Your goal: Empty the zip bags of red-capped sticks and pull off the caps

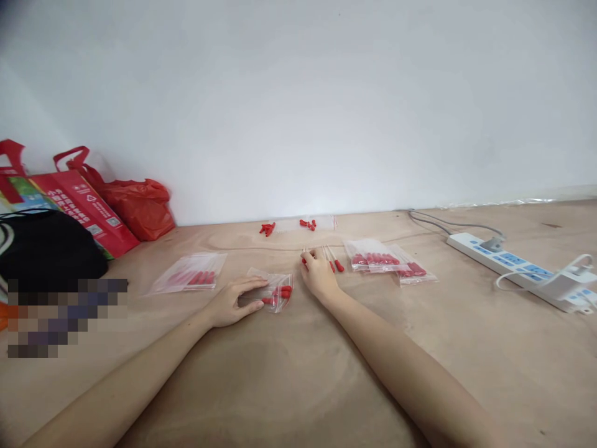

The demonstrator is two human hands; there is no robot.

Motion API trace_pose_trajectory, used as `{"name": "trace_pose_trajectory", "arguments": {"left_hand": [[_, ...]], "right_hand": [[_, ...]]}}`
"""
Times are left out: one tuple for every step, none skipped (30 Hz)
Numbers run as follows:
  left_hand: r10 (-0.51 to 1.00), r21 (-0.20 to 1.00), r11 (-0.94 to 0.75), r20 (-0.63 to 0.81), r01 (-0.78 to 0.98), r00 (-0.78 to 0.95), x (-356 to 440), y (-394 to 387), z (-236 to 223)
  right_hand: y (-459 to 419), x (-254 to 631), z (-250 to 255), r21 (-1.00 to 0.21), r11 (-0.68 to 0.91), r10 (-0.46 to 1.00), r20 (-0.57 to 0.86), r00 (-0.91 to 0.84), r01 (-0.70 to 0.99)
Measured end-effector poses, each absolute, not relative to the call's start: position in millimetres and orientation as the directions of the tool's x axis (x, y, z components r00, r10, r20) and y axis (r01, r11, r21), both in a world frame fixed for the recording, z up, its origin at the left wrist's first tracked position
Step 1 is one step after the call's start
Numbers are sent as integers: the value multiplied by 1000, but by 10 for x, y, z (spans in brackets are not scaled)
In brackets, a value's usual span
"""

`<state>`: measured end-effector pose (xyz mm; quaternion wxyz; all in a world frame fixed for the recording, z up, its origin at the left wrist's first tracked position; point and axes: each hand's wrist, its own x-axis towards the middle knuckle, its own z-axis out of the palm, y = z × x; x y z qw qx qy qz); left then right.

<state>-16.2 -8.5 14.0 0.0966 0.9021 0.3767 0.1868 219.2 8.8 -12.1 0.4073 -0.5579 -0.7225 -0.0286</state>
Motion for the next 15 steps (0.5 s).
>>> {"name": "trace_pose_trajectory", "arguments": {"left_hand": [[718,314,-696,261,646,646,-159,-86,142],[719,313,-694,257,648,646,-157,-88,146],[720,312,-693,255,650,645,-154,-92,150],[721,310,-692,254,652,645,-151,-96,155],[723,309,-690,253,654,643,-149,-101,158],[724,308,-689,252,656,643,-148,-105,161],[724,308,-689,251,657,642,-147,-108,163],[725,309,-688,251,657,641,-147,-110,163],[725,310,-688,251,656,642,-147,-111,162],[723,313,-690,251,653,644,-147,-112,161],[721,314,-692,252,650,646,-147,-112,160],[720,314,-693,253,649,647,-147,-112,160],[721,314,-692,252,650,645,-147,-112,161],[723,313,-690,249,653,644,-146,-112,162],[725,313,-688,246,655,644,-146,-113,164]], "right_hand": [[77,2192,-124,-395,366,790,611,-57,842],[64,2190,-125,-377,356,797,600,-67,855],[49,2187,-124,-360,346,804,590,-76,867],[33,2182,-122,-342,336,810,580,-85,877],[18,2175,-120,-326,328,817,569,-93,887],[3,2167,-119,-310,320,823,559,-101,895],[-11,2158,-118,-296,314,828,550,-108,902],[-24,2149,-118,-283,310,832,542,-115,908],[-34,2140,-117,-272,306,835,536,-120,912],[-42,2131,-115,-263,303,837,533,-124,916],[-48,2124,-112,-256,301,838,530,-126,919],[-54,2119,-107,-252,298,838,530,-127,921],[-58,2116,-100,-250,295,838,531,-124,922],[-65,2116,-91,-249,290,837,534,-118,924],[-73,2119,-82,-248,280,836,538,-109,927]]}}
